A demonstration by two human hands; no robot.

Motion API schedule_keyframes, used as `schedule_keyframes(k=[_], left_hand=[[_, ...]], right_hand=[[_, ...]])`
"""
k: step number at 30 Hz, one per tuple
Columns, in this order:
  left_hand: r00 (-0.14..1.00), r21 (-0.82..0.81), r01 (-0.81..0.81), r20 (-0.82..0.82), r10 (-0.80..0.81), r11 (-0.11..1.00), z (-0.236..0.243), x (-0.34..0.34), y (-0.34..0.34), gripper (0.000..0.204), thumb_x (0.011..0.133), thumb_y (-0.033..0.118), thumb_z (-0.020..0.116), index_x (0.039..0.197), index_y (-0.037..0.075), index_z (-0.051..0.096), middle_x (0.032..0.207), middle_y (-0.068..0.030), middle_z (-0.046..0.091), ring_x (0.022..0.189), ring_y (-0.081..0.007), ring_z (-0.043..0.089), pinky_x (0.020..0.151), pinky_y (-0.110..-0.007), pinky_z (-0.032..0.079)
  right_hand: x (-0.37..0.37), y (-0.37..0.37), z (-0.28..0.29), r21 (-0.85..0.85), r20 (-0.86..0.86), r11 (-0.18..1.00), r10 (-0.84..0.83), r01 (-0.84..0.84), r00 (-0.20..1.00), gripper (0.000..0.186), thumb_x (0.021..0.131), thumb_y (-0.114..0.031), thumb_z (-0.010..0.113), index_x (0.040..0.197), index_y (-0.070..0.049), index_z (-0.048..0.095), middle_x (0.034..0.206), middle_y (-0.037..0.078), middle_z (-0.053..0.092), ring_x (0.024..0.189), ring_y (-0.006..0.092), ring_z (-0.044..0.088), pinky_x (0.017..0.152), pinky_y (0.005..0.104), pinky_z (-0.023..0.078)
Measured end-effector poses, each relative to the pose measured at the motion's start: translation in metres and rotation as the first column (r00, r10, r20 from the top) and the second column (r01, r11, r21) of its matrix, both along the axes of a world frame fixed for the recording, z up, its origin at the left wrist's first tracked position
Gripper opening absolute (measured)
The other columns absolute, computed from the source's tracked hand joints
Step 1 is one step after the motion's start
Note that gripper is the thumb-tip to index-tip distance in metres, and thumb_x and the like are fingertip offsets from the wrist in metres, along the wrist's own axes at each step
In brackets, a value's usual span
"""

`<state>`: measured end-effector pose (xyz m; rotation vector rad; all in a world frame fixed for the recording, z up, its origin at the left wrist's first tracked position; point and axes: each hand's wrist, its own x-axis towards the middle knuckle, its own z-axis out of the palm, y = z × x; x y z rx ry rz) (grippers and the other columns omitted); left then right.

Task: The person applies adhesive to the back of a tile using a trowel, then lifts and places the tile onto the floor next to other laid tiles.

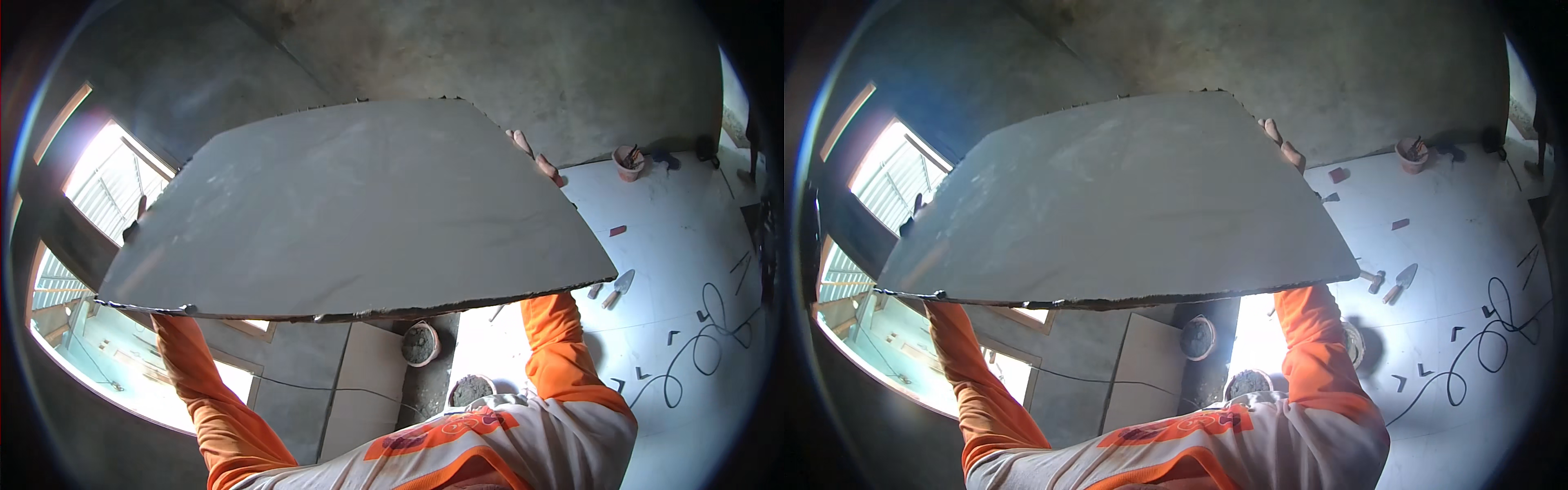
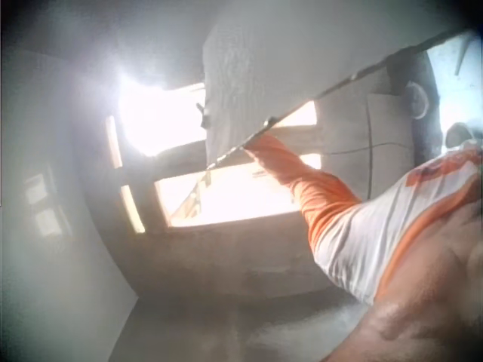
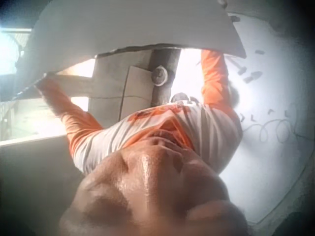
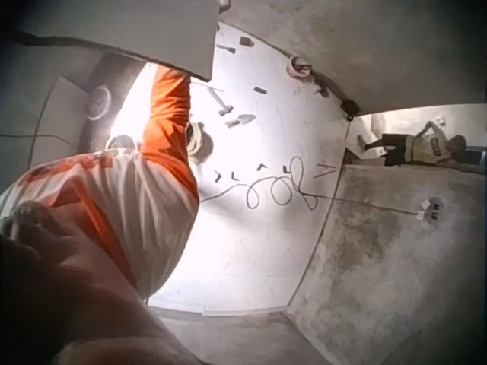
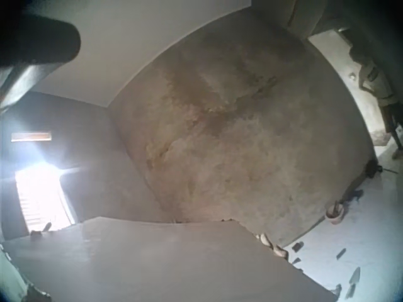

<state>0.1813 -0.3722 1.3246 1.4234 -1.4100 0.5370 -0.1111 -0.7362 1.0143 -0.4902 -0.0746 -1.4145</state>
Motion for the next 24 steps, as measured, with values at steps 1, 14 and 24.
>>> schedule_keyframes(k=[1, 14, 24], left_hand=[[1.0, -0.01, 0.009, -0.008, -0.009, 1.0, -0.012, 0.003, 0.002, 0.058, 0.079, 0.023, 0.063, 0.125, -0.003, 0.038, 0.121, -0.0108, 0.049, 0.109, -0.0178, 0.049, 0.087, -0.027, 0.041], [0.995, -0.036, 0.034, -0.091, -0.038, 0.999, -0.067, 0.03, 0.021, 0.064, 0.079, 0.025, 0.064, 0.128, -0.003, 0.035, 0.124, -0.0112, 0.047, 0.111, -0.0183, 0.048, 0.088, -0.027, 0.041], [0.999, 0.007, 0.0, -0.048, 0.0, 1.0, -0.069, 0.039, 0.038, 0.068, 0.078, 0.026, 0.064, 0.13, -0.003, 0.033, 0.126, -0.0115, 0.046, 0.113, -0.0186, 0.046, 0.088, -0.027, 0.041]], right_hand=[[-0.004, 0.001, -0.001, -0.003, -0.014, 1.0, 0.0, 0.0, 1.0, 0.038, 0.088, -0.026, 0.043, 0.122, -0.009, 0.046, 0.105, -0.001, 0.055, 0.09, 0.0114, 0.052, 0.088, 0.0298, 0.039], [-0.007, -0.009, -0.038, -0.283, -0.04, 0.848, 0.456, -0.448, 0.889, 0.043, 0.09, -0.021, 0.039, 0.131, -0.008, 0.041, 0.116, 0.002, 0.051, 0.086, 0.0084, 0.052, 0.087, 0.0262, 0.039], [0.014, 0.0, -0.06, -0.251, -0.575, 0.866, 0.226, -0.432, 0.786, 0.052, 0.089, -0.011, 0.041, 0.137, -0.001, 0.026, 0.145, 0.012, 0.021, 0.129, 0.0198, 0.029, 0.102, 0.0305, 0.029]])
